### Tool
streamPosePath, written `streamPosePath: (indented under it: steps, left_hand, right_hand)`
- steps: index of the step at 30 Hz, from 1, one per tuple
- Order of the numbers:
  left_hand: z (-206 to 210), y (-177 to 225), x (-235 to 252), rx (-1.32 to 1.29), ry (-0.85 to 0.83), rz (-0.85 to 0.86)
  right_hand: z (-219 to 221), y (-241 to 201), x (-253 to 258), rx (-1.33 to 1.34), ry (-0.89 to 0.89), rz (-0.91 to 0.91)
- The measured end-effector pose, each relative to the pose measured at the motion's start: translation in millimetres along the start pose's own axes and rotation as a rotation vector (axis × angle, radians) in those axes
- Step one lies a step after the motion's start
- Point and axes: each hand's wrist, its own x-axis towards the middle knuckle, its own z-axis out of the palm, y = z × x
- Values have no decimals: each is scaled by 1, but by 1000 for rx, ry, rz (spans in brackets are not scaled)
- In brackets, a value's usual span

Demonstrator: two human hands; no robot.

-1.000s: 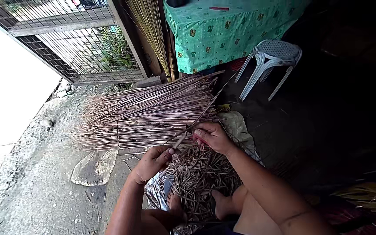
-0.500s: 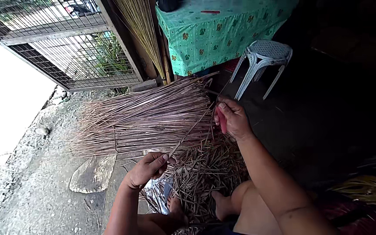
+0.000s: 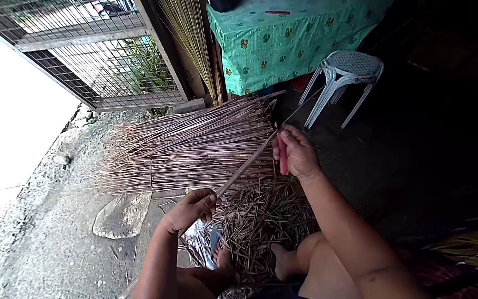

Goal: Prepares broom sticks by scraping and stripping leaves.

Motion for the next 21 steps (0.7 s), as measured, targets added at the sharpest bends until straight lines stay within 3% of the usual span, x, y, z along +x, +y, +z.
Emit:
streamPosePath:
  steps: [3,7,9,14,21]
  left_hand:
    - [2,6,3,-10,30,47]
    - [10,14,5,-77,-3,114]
    - [10,16,2,-115,-25,111]
    - [10,20,1,-173,-34,110]
    - [14,21,0,-125,-30,118]
  right_hand:
    - [7,3,-7,-37,-54,23]
    - [43,28,-30,-151,-450,103]
    - [49,34,-34,-187,-539,42]
    - [38,30,-24,-315,-469,-179]
    - [22,24,-17,-328,-389,-238]
